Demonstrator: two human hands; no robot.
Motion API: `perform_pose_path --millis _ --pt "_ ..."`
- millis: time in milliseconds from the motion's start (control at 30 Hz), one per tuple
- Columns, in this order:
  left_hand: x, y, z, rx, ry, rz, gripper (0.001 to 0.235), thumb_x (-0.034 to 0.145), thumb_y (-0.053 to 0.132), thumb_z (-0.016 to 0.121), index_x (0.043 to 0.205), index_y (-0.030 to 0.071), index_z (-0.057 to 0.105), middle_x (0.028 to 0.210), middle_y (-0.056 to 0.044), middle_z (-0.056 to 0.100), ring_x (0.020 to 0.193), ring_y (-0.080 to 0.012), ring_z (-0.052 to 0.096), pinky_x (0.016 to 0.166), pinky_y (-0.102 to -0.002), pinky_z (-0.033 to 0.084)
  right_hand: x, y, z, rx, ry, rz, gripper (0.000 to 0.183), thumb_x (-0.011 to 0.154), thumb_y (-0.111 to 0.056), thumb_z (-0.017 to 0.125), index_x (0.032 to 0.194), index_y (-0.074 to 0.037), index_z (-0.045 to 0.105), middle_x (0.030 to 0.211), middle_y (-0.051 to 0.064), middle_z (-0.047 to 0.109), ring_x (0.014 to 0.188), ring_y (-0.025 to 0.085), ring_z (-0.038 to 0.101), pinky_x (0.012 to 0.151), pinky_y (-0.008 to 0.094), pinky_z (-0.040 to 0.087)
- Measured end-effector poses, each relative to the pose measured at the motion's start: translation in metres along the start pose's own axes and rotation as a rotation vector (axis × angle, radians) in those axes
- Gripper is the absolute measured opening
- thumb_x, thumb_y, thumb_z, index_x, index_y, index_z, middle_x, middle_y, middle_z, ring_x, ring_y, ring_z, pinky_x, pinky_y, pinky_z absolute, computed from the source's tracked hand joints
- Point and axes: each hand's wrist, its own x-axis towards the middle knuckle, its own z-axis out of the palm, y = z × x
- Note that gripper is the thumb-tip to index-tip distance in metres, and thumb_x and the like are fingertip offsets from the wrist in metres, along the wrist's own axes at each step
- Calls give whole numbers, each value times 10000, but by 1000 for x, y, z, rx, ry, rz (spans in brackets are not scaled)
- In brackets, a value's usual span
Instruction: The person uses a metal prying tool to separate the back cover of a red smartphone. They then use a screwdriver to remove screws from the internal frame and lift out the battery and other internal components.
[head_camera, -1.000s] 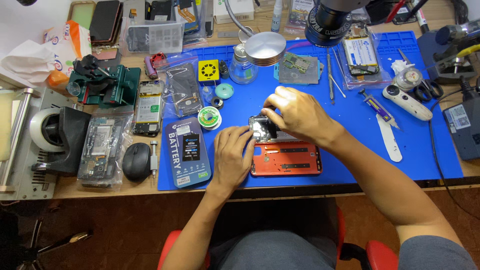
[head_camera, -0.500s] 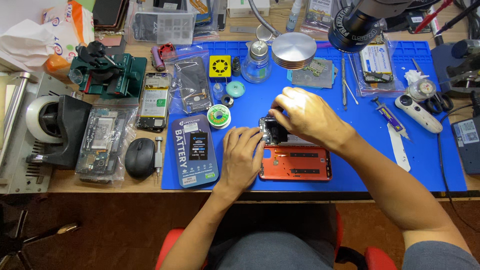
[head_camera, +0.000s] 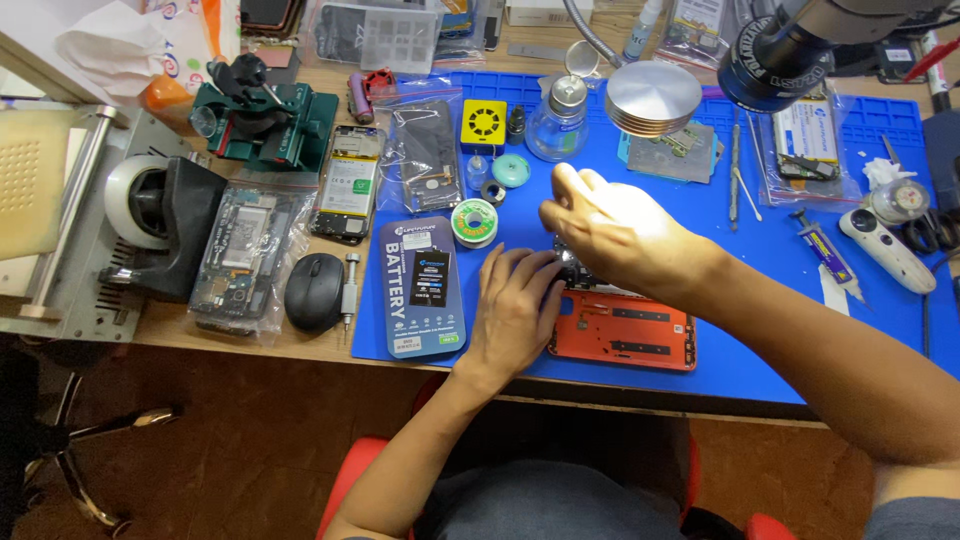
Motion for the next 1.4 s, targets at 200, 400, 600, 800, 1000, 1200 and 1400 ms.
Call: perform_pose_path --millis 200,400,600,800,1000,1200,1400 --pt "-3 -1 2 -14 13 -20 240 997 235 687 1146 64 765 1166 -78 724 1187 -282 622 1182 -528 387 -1 17 15 76 109 -94 216 950 -65 645 1134 23 575 1050 192 556 843 415 730 570 478 653" --pt "-6 -2 6 -11 30 -16 239 1001 219 676 1154 55 759 1182 -87 716 1190 -288 618 1190 -549 383 -3 19 6 115 163 -122 209 903 -41 686 1058 21 562 979 176 561 811 439 727 558 507 641" --pt "-5 1 -1 -35 9 1 251 990 158 671 1201 35 727 1258 -92 714 1184 -333 608 1205 -594 367 -6 27 24 161 149 -105 411 949 -2 515 1333 -115 606 1162 169 590 1005 416 666 719 553 611" --pt "-5 4 -5 -28 0 -7 258 992 167 669 1214 49 725 1266 -76 712 1205 -302 616 1221 -573 361 -10 33 37 113 268 -114 258 1008 -99 530 1236 -122 650 1059 136 610 899 365 707 660 515 615" --pt "-1 6 -11 -13 -37 -5 243 970 162 684 1192 74 732 1273 -44 711 1190 -278 612 1201 -534 347 -19 43 53 -53 261 4 254 1007 -407 677 1043 -162 623 935 72 624 832 317 700 574 487 572" --pt "5 6 -16 -52 -33 -78 248 993 171 665 1227 92 688 1231 -70 738 1171 -270 651 1128 -469 397 -61 40 34 330 390 108 163 1038 -275 683 1164 -174 694 995 78 621 825 331 666 659 488 545" --pt "14 18 -18 -116 4 -60 297 971 256 759 1219 103 707 1147 -50 746 1045 -254 634 963 -374 435 -93 36 33 689 410 36 175 998 -217 708 1152 -134 719 907 54 612 774 214 605 711 366 492"
